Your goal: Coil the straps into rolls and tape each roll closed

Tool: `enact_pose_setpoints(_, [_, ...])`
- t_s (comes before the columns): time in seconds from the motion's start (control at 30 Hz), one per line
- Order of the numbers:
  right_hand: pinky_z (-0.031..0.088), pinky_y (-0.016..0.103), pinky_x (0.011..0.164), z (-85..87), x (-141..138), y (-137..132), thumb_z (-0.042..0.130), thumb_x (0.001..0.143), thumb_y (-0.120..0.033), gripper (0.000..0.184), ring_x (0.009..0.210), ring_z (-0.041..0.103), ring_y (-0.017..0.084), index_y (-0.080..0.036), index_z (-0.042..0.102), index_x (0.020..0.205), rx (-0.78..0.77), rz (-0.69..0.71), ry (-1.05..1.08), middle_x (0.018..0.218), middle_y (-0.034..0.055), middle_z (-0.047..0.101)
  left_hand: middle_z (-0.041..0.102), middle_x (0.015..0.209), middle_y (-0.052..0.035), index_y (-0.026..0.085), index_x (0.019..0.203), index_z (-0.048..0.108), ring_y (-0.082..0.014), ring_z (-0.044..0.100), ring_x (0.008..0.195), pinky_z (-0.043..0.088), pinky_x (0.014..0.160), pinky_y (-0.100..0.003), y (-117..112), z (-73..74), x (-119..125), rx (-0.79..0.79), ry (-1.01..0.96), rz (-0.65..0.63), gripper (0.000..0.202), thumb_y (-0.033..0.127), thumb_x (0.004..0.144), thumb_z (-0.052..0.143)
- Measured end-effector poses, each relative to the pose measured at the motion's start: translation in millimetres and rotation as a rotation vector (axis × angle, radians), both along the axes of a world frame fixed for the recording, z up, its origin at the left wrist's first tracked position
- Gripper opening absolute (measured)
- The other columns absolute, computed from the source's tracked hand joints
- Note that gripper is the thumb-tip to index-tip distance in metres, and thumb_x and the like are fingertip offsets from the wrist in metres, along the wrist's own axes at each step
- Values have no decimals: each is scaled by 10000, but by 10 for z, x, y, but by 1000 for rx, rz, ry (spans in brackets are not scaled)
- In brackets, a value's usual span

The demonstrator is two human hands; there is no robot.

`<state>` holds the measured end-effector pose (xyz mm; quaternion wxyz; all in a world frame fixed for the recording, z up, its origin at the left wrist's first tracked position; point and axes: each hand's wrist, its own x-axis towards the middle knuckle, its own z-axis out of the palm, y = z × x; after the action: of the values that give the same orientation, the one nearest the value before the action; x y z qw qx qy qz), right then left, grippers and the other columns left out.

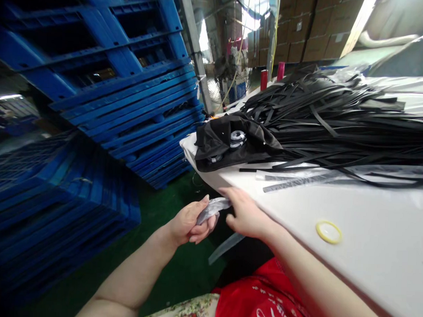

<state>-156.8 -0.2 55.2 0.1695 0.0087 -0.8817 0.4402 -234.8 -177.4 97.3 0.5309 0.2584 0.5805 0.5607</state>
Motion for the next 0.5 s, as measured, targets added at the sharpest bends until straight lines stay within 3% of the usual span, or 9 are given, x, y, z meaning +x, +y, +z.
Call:
enact_pose_setpoints(0.07, [495,364,876,-153,0,-318,544,834,-269,233,942,617,223,-161,645,1014,-179,204,-136,994,93,668,262,338,98,153,685,594,-80,270,252,309,321,-214,70,87,33,119,-116,83,651,702,893,314])
enact_pose_setpoints(0.13, [498,278,634,-263,46,-623,470,920,-387,309,641,576,151,-153,660,853,-390,342,-322,685,33,607,306,381,90,147,777,620,-86,310,283,337,352,-224,137,91,17,230,-28,259,645,695,900,303])
enact_pose_setpoints(0.23, [373,201,463,-233,188,-825,443,935,-547,476,461,430,82,-141,678,1016,-695,606,-473,559,-26,500,547,563,-14,154,903,646,-169,581,541,485,554,-300,157,-26,-99,323,505,503,640,687,905,292])
enact_pose_setpoints(0.3, [353,194,456,-85,281,-717,475,913,-581,520,442,408,68,-128,677,1069,-813,719,-467,556,-27,504,662,773,-106,158,917,661,-258,648,850,502,813,-394,109,-122,-193,322,940,466,668,720,875,302])
enact_pose_setpoints(0.33, [357,200,456,3,307,-599,504,893,-589,525,434,410,69,-117,690,1025,-819,700,-447,548,-22,510,678,841,-135,158,902,670,-289,634,941,469,897,-425,77,-158,-229,304,1099,387,689,742,854,308])
enact_pose_setpoints(0.4, [381,226,454,150,300,-296,549,851,-590,505,427,432,90,-111,698,910,-733,496,-398,527,-13,513,678,825,-140,165,843,679,-293,633,912,460,898,-429,26,-193,-264,219,1216,197,695,752,842,308])
enact_pose_setpoints(0.43, [408,246,470,192,269,-143,581,825,-573,472,449,466,111,-118,692,882,-638,325,-358,542,-2,531,664,750,-118,172,804,678,-262,639,810,486,824,-397,12,-190,-263,148,1170,118,676,733,858,305])
enact_pose_setpoints(0.5, [492,315,606,197,181,89,671,748,-471,385,633,585,185,-137,677,940,-372,-37,-212,703,49,622,579,549,-49,174,715,657,-177,580,544,481,591,-303,11,-150,-233,-5,890,7,664,694,895,285])
